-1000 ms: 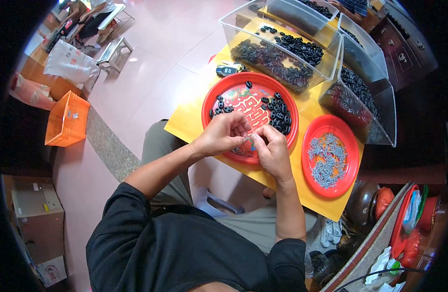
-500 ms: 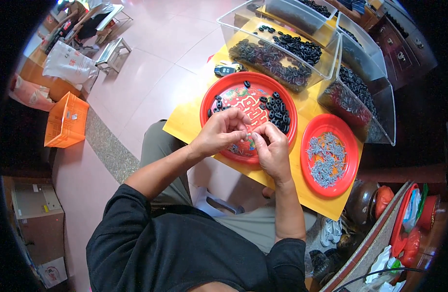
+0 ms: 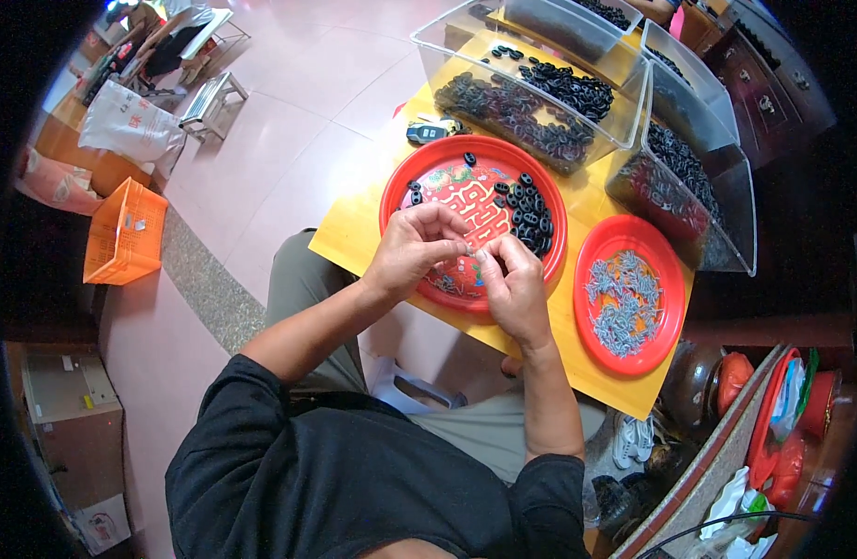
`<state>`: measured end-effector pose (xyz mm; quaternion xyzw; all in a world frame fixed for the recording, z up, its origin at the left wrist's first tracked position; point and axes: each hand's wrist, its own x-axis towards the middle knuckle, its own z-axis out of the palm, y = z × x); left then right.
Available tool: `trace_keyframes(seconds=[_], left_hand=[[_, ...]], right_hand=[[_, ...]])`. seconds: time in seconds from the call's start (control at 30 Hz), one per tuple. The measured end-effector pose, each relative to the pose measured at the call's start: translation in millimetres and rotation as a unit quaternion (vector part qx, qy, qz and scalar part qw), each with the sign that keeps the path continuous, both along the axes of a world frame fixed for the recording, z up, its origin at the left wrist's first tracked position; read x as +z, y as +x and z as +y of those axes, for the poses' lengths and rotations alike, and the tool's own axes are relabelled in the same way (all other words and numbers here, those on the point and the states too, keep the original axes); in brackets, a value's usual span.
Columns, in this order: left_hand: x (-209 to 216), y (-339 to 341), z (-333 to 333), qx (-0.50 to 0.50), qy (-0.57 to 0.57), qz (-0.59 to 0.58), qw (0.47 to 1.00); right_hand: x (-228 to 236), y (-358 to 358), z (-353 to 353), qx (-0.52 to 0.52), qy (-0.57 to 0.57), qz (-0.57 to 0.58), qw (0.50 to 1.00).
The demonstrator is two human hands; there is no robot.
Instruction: The person assembles plastic cord locks by hand, picking up plastic components from a tray and fitting them together.
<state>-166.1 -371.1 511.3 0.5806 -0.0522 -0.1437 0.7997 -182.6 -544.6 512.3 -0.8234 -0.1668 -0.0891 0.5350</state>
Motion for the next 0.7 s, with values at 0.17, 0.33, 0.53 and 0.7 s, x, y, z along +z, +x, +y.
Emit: trace_keyframes(seconds=[0.17, 0.33, 0.53, 0.7], left_hand=[[7, -9, -11, 0.056, 0.049, -0.080, 0.994], [2, -8, -13, 0.059, 0.045, -0.087, 0.993], [-7, -6, -17, 0.065, 0.043, -0.107, 0.991], [-6, -6, -15, 0.030, 0.061, -0.098, 0.993]], right_hand=[[-3, 1, 1, 0.000, 0.012, 0.013, 1.000], [-2, 1, -1, 0.000, 0.022, 0.020, 1.000], [-6, 1, -4, -0.010, 0.036, 0.049, 0.998], [1, 2, -13, 0.046, -0.050, 0.031, 0.997]])
